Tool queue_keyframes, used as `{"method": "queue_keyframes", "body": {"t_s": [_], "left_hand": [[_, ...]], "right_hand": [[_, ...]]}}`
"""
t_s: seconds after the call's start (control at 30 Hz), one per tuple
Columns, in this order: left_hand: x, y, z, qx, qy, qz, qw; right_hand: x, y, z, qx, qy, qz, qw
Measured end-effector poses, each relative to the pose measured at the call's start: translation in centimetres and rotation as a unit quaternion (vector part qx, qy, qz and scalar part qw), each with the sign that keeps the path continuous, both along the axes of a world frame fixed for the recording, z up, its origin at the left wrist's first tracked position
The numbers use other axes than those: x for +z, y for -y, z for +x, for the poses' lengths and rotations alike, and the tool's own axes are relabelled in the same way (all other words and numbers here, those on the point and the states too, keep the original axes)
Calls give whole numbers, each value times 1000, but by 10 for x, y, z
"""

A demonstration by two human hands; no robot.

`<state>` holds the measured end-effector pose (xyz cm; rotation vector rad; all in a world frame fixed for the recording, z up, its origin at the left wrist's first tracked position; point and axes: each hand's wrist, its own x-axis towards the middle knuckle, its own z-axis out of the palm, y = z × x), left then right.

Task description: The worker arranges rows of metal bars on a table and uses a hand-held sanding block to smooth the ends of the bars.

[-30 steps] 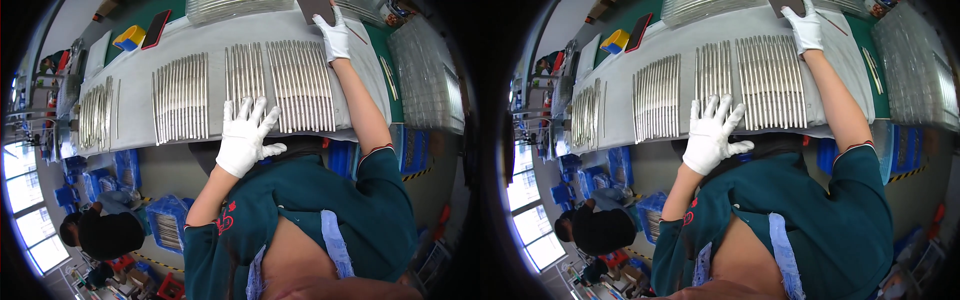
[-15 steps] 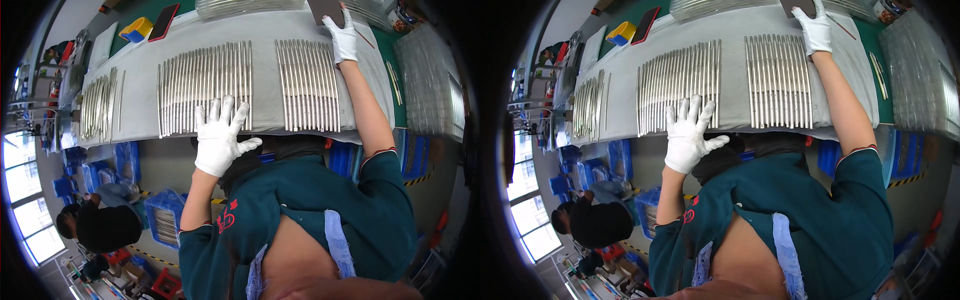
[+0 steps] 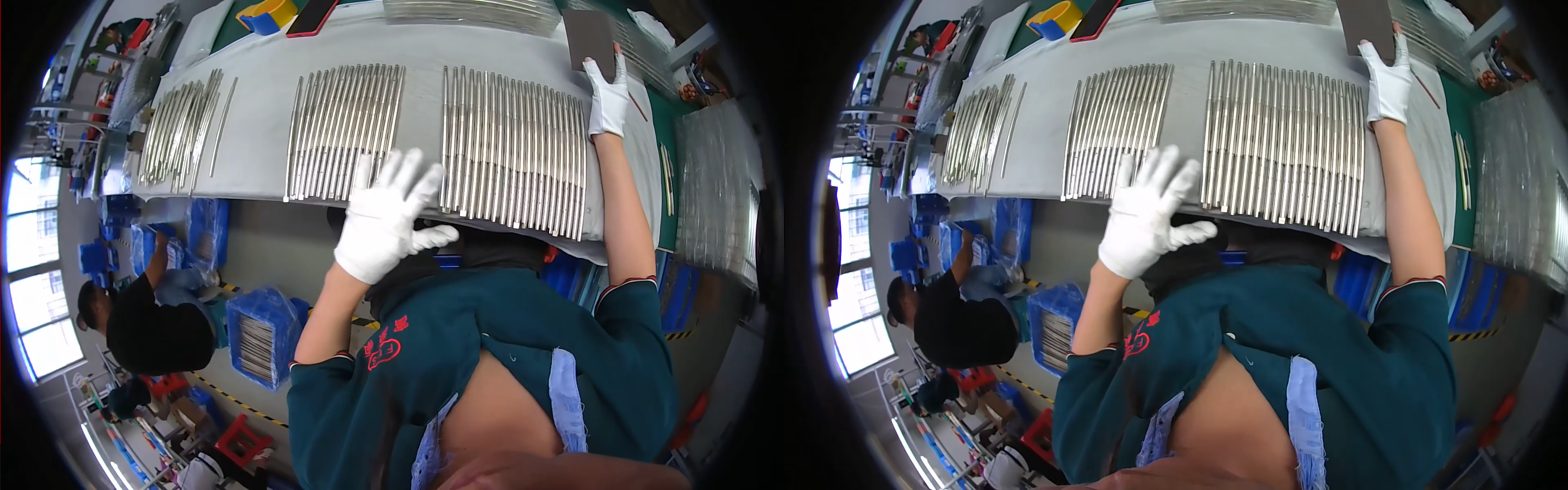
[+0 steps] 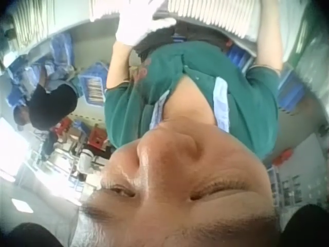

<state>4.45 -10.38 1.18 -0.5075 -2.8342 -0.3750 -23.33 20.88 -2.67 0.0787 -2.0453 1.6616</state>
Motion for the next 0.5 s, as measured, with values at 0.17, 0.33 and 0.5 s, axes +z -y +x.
{"method": "queue_keyframes", "body": {"t_s": [0.17,0.33,0.5], "left_hand": [[-5,44,6,134,10,-93,987],[-14,42,7,137,6,-82,987],[-14,23,4,89,16,-47,995]], "right_hand": [[-2,-2,-1,11,3,-13,1000],[-2,0,-1,22,5,-38,999],[-2,-2,-2,46,6,-67,997]]}}
